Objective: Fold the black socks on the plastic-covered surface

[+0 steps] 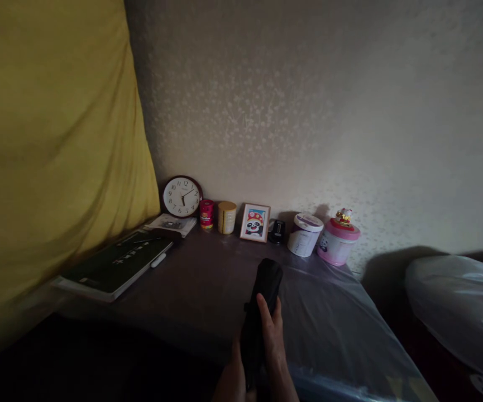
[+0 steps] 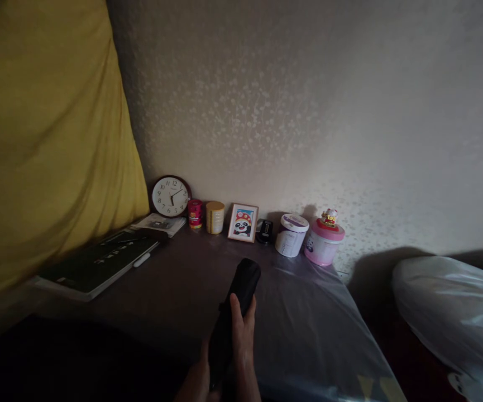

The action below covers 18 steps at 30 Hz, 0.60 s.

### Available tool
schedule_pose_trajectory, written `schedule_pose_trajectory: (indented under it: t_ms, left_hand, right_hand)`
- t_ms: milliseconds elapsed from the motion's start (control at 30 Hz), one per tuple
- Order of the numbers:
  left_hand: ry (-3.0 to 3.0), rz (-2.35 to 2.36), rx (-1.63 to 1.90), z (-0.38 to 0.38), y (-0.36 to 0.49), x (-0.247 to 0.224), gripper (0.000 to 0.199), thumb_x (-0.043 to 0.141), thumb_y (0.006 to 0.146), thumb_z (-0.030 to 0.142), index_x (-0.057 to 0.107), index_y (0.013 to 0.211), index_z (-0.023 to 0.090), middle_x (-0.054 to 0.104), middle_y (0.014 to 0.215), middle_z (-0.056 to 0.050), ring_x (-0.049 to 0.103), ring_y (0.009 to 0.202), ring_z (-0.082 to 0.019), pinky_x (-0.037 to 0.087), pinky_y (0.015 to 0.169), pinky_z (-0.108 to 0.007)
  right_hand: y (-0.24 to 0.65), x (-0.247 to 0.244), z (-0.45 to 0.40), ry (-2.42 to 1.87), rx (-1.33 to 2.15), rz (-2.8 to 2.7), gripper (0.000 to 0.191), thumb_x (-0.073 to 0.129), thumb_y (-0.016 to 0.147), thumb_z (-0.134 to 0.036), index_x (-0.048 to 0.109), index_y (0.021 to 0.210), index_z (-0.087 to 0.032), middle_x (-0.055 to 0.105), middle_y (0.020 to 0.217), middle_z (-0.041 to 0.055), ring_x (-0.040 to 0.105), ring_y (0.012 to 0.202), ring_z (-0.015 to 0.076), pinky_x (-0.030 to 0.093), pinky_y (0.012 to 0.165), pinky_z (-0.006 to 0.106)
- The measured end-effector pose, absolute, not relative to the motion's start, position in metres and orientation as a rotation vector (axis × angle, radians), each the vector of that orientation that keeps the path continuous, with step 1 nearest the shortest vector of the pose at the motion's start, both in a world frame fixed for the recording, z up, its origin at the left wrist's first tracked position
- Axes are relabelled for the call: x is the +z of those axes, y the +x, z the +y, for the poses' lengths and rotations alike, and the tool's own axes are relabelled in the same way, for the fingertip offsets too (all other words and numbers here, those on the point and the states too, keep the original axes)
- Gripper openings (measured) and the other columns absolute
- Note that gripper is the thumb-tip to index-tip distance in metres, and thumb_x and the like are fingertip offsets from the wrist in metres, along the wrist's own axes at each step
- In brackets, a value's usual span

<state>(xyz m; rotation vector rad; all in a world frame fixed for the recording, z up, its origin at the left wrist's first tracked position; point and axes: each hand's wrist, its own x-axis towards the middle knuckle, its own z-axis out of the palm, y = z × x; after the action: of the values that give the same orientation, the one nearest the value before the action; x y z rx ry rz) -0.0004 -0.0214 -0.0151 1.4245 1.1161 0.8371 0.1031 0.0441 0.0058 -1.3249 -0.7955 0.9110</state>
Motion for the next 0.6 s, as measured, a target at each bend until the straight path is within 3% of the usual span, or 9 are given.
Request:
schedule_pose_trajectory:
  t_ms: [100, 200, 333, 400, 500, 600]
  left_hand:
    - [1.485, 1.194, 0.778, -0.02, -0.004, -0.016, 0.091, 0.056, 0.066, 0.017, 0.005, 0.14, 0.019, 0.044, 0.135, -0.012, 0.045, 0.12, -0.025, 0.036, 0.097, -0.032]
    - [1.499, 1.046, 0.886, -0.018, -0.008, -0.01, 0.091, 0.056, 0.064, 0.014, 0.007, 0.14, 0.018, 0.037, 0.139, -0.013, 0.039, 0.125, -0.024, 0.031, 0.102, -0.033]
    - [1.231, 0.888, 0.683, -0.015, -0.01, 0.0, 0.084, 0.049, 0.071, 0.017, 0.0, 0.139, 0.02, 0.062, 0.102, -0.009, 0.063, 0.086, -0.022, 0.049, 0.077, -0.037]
    - [1.233, 0.927, 0.663, -0.017, -0.008, -0.003, 0.081, 0.046, 0.073, 0.017, 0.001, 0.14, 0.02, 0.062, 0.103, -0.009, 0.062, 0.091, -0.022, 0.048, 0.079, -0.037]
    - [1.514, 1.058, 0.86, -0.02, -0.004, -0.017, 0.087, 0.049, 0.067, 0.009, 0.004, 0.14, 0.017, 0.033, 0.139, -0.015, 0.033, 0.128, -0.024, 0.03, 0.103, -0.035]
    - [1.708, 1.245, 0.768, -0.022, -0.005, -0.03, 0.092, 0.047, 0.062, 0.004, 0.001, 0.141, 0.017, 0.011, 0.148, -0.016, 0.023, 0.133, -0.027, 0.027, 0.105, -0.038]
  right_hand:
    - [0.102, 0.009, 0.043, -1.362, 0.938, -0.731, 0.074, 0.066, 0.063, -0.053, 0.046, 0.127, -0.02, 0.059, 0.118, 0.0072, 0.054, 0.109, 0.0263, 0.047, 0.083, 0.032]
    - [0.108, 0.004, 0.042, -1.357, 1.011, -0.683, 0.073, 0.065, 0.061, -0.058, 0.052, 0.121, -0.019, 0.063, 0.111, 0.0092, 0.057, 0.102, 0.0276, 0.048, 0.077, 0.033]
    - [0.113, -0.001, 0.041, -1.298, 1.049, -0.752, 0.067, 0.065, 0.058, -0.061, 0.061, 0.111, -0.019, 0.068, 0.098, 0.0086, 0.059, 0.098, 0.0278, 0.048, 0.077, 0.034]
    - [0.111, 0.001, 0.041, -1.319, 1.049, -0.747, 0.066, 0.066, 0.059, -0.06, 0.061, 0.11, -0.018, 0.067, 0.099, 0.0086, 0.059, 0.099, 0.0277, 0.048, 0.078, 0.034]
    - [0.105, 0.006, 0.042, -1.37, 1.014, -0.728, 0.069, 0.067, 0.06, -0.055, 0.056, 0.116, -0.017, 0.066, 0.104, 0.0074, 0.058, 0.101, 0.0264, 0.047, 0.081, 0.032]
    - [0.101, 0.01, 0.042, -1.41, 0.985, -0.733, 0.074, 0.069, 0.06, -0.051, 0.05, 0.123, -0.016, 0.065, 0.107, 0.0067, 0.058, 0.102, 0.0255, 0.046, 0.083, 0.03]
